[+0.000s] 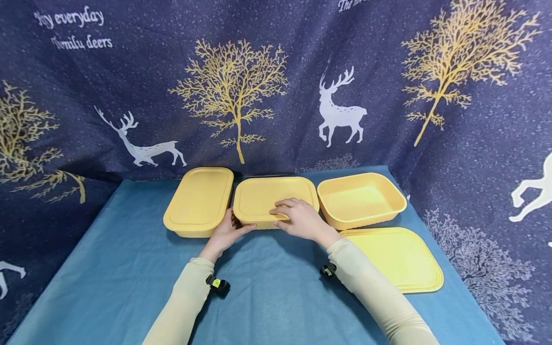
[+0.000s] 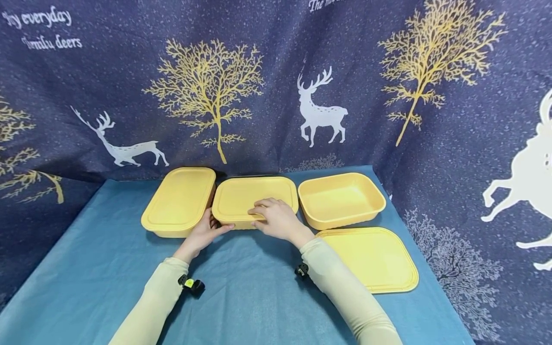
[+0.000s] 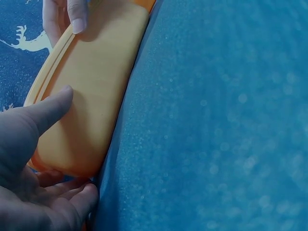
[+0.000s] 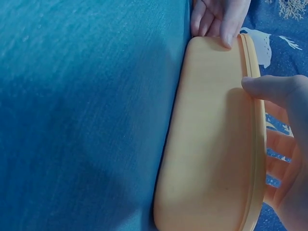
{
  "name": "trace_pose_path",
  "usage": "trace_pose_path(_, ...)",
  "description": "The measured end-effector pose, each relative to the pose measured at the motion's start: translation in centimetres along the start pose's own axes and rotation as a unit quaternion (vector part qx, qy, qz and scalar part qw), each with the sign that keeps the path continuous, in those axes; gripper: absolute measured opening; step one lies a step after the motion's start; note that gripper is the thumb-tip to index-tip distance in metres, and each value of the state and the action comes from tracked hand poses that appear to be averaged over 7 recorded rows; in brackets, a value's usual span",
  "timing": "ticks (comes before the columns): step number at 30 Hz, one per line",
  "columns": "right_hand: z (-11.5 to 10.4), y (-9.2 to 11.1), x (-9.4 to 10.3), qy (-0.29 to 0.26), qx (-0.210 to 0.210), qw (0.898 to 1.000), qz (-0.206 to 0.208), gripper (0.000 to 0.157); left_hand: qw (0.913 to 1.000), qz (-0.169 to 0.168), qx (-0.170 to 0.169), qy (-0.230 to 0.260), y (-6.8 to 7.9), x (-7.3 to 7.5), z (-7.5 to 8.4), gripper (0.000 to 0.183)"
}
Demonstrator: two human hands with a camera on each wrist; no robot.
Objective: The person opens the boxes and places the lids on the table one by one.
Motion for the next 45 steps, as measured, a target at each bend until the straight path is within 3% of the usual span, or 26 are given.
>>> trace_pose_path(21,-0.5,-0.3,1.0,0.010,0.024,1.000,0.013,0.034,1.0000,-0.003,0.006,-0.001,-0.2,0.1,-0.2,0.095)
trace_pose_path(37,-0.4,-0.2,1.6,-0.046,0.021,0.997,0.057,0.031,1.0000,0.005,-0.003,-0.007,0.1,0.3,0.0,0.090)
trace_pose_path(45,-0.3,-0.4,1.1,-0.033,0.016,0.998,0.053,0.032,0.9999,-0.005,-0.011,0.004,0.0,0.1,-0.1,0.091)
Point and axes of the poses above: each hand's wrist, its own y-axis away from the middle knuckle, its own x-axis out of the back of the hand, z = x × y, the point moved 10 cm from there along -y, towards the middle knuckle, and after that the axes turned 10 degrees about x, right-handed, at the moved point
